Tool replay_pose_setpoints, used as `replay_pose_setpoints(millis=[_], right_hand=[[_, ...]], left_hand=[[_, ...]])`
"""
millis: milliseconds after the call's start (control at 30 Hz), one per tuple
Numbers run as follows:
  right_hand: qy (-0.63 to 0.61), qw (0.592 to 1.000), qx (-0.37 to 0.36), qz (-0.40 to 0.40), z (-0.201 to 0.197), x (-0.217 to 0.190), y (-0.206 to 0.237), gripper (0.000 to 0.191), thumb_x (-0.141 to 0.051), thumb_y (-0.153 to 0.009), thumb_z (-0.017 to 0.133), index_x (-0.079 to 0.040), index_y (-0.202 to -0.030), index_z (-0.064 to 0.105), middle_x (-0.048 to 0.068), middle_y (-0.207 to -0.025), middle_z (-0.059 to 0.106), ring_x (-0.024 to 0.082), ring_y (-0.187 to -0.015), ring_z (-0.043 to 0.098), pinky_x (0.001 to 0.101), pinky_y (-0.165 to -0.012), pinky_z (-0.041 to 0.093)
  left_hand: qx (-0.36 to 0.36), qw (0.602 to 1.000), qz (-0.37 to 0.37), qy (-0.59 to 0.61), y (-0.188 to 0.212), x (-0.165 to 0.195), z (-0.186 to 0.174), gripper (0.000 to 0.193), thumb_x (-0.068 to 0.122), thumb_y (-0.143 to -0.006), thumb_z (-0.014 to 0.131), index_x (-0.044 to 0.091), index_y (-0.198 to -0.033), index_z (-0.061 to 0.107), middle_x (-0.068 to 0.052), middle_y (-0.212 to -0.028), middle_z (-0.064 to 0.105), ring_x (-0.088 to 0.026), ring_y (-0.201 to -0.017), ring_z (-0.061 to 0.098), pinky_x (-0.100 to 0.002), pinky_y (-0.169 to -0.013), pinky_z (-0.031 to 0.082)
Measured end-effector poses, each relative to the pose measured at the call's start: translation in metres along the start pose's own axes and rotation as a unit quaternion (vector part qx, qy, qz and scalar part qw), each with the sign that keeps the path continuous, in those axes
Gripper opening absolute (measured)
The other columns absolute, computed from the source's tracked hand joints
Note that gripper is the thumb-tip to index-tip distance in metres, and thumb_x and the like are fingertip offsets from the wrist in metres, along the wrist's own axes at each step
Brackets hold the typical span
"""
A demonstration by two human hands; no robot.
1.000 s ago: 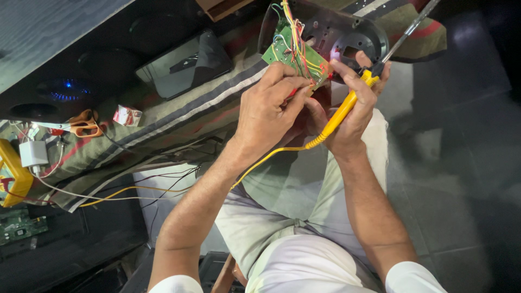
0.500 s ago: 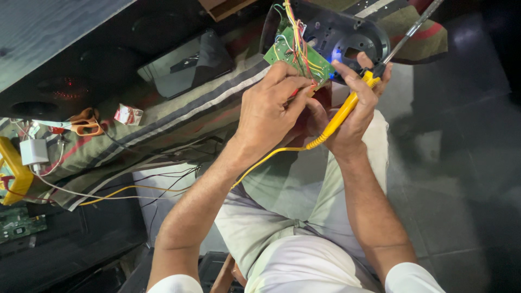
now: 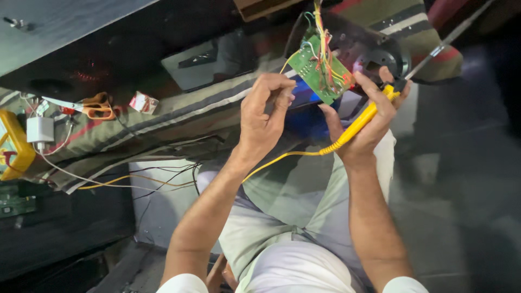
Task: The person sits in a chair holding a green circuit board with attached wires against a black plastic housing on their lap, and uses a soldering iron to solder connections on the board, repositioning the board and wires between soldering passes.
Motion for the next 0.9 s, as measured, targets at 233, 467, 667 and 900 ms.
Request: replay_pose_setpoints(millis=[233, 467, 667, 900], right_hand=[[0.002, 1.0, -0.007, -0.002, 0.002, -0.012, -0.005, 0.074, -0.027, -0.1, 0.09, -0.007, -0.142, 0.033, 0.013, -0.146, 0.058, 0.037, -0.144, 0.047, 0.0575, -0.129, 0.008], [0.023, 1.0, 0.002, -0.012, 0.001, 0.0, 0.012, 0.072, -0.041, -0.099, 0.087, -0.001, -0.14, 0.045, 0.016, -0.14, 0.059, 0.038, -0.142, 0.05, 0.0544, -0.128, 0.021], [0.039, 0.999, 0.025, -0.026, 0.01, 0.049, 0.044, 0.064, -0.025, -0.104, 0.067, 0.008, -0.149, 0.036, 0.024, -0.144, 0.054, 0.04, -0.136, 0.055, 0.0466, -0.124, 0.033], [0.021, 0.984, -0.026, -0.177, 0.008, -0.004, 0.057, 0.045, -0.003, -0.104, 0.053, 0.013, -0.14, 0.03, 0.038, -0.13, 0.048, 0.047, -0.124, 0.055, 0.0494, -0.113, 0.041]], left_hand=[[0.032, 0.999, -0.011, 0.027, 0.011, -0.006, -0.024, 0.016, -0.012, -0.104, 0.057, 0.0, -0.115, 0.062, -0.008, -0.113, 0.062, -0.012, -0.095, 0.065, -0.025, -0.081, 0.055], [0.04, 0.996, 0.049, -0.061, 0.029, 0.002, -0.048, 0.022, -0.007, -0.101, 0.063, 0.007, -0.118, 0.07, -0.005, -0.125, 0.07, -0.015, -0.109, 0.07, -0.024, -0.083, 0.054], [0.126, 0.992, 0.021, -0.02, 0.073, 0.003, -0.099, 0.022, -0.003, -0.101, 0.062, 0.009, -0.119, 0.069, -0.004, -0.129, 0.069, -0.012, -0.096, 0.069, -0.022, -0.075, 0.055], [0.269, 0.958, -0.038, -0.088, 0.162, -0.012, -0.204, 0.02, -0.005, -0.101, 0.061, 0.005, -0.116, 0.07, -0.004, -0.11, 0.07, -0.011, -0.091, 0.07, -0.023, -0.072, 0.054]])
Point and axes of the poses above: each hand's wrist, its own y-axis away from the middle knuckle, its own z-axis out of the palm, x = y × z, the point moved 4 cm from there along -y, towards the middle knuckle
